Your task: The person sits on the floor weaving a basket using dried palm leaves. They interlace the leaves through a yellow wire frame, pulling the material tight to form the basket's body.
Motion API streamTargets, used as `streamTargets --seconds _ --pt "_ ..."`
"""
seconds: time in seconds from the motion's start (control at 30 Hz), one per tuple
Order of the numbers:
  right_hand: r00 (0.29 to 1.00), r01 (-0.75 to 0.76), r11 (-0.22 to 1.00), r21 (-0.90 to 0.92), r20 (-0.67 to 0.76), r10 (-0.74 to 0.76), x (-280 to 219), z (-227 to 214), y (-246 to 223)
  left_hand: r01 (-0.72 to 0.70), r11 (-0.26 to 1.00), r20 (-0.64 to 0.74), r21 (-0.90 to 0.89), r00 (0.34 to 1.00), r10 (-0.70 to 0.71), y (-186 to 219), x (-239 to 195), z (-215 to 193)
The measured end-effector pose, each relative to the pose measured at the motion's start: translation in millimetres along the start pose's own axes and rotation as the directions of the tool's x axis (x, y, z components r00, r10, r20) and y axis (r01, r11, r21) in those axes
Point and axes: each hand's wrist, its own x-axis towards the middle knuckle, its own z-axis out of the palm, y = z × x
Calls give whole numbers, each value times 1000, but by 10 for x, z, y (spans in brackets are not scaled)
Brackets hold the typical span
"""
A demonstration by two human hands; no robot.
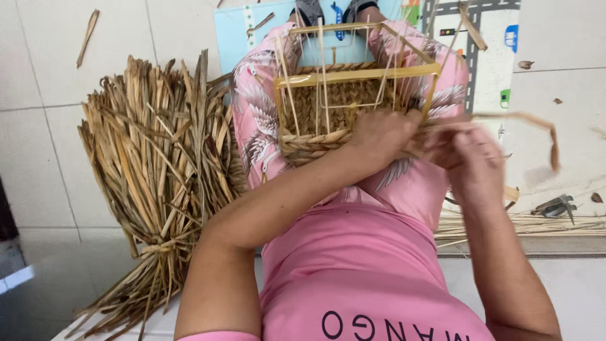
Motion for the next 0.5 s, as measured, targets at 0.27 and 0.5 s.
streamTargets --seconds 0.27,0.5 --pt "921 312 126 -942 268 -281 204 163 -193 81 986 -37 149 996 -76 127 -87 102" --pt "990 125 101 -987 118 -73 217 -195 -80 135 991 -180 -20 974 -137 54 -80 116"
